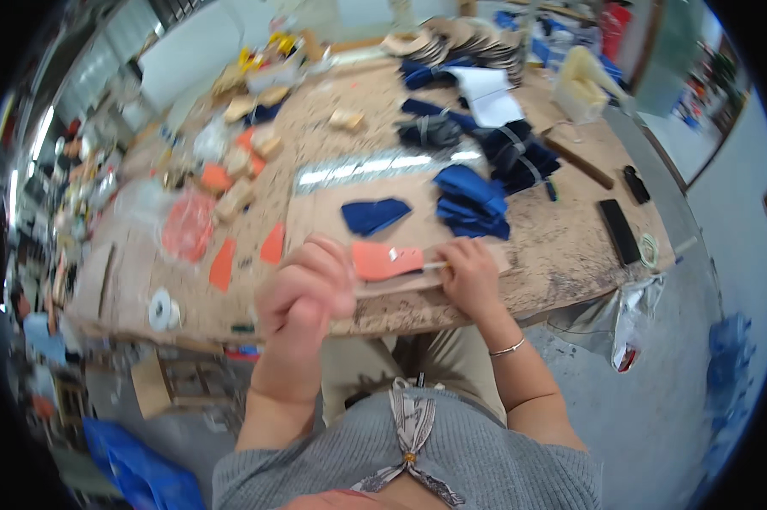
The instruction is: The person uses a yellow chalk marker to draw lines on small pieces of blue fabric. They handle the fabric pieces one by one, aligning them with a red template on the table, marking them, and then stacking them into a pile.
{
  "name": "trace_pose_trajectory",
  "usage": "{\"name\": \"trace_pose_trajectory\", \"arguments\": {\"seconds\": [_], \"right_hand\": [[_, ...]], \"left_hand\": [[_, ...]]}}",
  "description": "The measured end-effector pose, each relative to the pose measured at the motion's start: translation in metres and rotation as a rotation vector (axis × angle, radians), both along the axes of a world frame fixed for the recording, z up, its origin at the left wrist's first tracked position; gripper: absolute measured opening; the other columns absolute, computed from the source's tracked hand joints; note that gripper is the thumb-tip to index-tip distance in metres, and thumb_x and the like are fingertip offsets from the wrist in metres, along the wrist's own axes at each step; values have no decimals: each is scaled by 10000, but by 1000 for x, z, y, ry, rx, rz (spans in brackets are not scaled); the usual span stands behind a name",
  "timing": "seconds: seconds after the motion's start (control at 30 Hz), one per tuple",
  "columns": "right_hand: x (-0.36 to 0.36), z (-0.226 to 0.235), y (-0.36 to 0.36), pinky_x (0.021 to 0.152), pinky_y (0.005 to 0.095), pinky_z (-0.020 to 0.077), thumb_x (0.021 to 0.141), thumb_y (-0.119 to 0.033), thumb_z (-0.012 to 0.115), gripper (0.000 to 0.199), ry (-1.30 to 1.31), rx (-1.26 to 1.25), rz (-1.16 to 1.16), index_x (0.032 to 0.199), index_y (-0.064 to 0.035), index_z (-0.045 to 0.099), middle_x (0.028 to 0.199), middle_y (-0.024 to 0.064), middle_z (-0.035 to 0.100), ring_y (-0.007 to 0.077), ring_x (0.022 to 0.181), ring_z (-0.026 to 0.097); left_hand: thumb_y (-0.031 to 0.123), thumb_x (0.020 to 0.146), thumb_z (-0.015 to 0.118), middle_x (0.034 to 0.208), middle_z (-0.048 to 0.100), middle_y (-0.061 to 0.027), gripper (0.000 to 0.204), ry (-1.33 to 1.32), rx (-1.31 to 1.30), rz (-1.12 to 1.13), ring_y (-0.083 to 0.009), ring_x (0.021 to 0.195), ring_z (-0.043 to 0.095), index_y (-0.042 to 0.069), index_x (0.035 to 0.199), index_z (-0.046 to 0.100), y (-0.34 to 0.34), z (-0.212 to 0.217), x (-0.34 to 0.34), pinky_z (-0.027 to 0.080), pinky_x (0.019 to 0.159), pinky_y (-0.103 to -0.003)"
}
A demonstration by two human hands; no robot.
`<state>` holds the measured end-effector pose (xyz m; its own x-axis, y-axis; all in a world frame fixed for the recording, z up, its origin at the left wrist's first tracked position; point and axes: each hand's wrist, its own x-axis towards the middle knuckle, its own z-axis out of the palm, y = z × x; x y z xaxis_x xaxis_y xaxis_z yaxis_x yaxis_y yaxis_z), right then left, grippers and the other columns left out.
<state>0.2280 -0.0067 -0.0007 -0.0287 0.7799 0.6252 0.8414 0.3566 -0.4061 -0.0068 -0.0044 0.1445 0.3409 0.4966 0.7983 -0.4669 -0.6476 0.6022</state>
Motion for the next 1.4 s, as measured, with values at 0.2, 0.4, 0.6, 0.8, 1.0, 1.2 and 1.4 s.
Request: {"name": "trace_pose_trajectory", "arguments": {"seconds": [0.2,0.4,0.6,0.8,1.0,1.2,1.4], "right_hand": [[7,-1,-7,768,394,497,816,-70,707,135,-35,42,-8,948,-68,681,968,88,666,304,896,611],[-2,0,-2,769,383,498,819,-77,708,141,-21,42,19,958,-68,688,973,76,672,294,900,613],[7,-2,-8,758,378,498,828,-86,715,132,-59,48,-38,956,-68,689,974,76,672,288,894,614],[0,5,-7,753,377,498,819,-88,718,134,-32,49,-12,948,-70,687,966,78,670,293,886,612],[3,-5,-2,752,372,498,826,-97,721,135,-28,39,-7,956,-75,692,962,69,670,286,883,612],[4,4,-6,752,370,499,829,-107,728,129,-35,48,-14,947,-71,691,960,75,669,284,885,611],[4,-6,-5,758,373,501,821,-98,728,142,-16,13,-5,955,-71,690,969,76,670,287,887,613]], "left_hand": [[222,1024,510,824,637,-45,299,-541,206,-412,-188,723,590,66,811,649,-52,59,43,483,685,-264],[169,985,565,623,502,-26,345,-876,-50,-277,-131,484,374,57,659,563,-94,62,60,349,481,-247],[148,984,505,646,488,-85,354,-789,-81,-427,-194,479,399,32,650,492,-71,52,51,352,466,-305],[236,1011,449,678,482,-135,400,-716,89,-514,-249,506,431,10,683,484,-62,48,59,356,463,-350],[2,946,518,580,468,-40,335,-1061,-983,-116,-128,437,365,69,620,479,-129,106,64,317,382,-274],[210,972,576,545,446,-48,416,-744,-229,-652,-149,428,371,77,599,450,-69,56,54,408,444,-250],[275,955,619,490,446,-50,491,-834,-933,-239,-116,397,345,115,549,393,-127,91,53,427,516,-214]]}}
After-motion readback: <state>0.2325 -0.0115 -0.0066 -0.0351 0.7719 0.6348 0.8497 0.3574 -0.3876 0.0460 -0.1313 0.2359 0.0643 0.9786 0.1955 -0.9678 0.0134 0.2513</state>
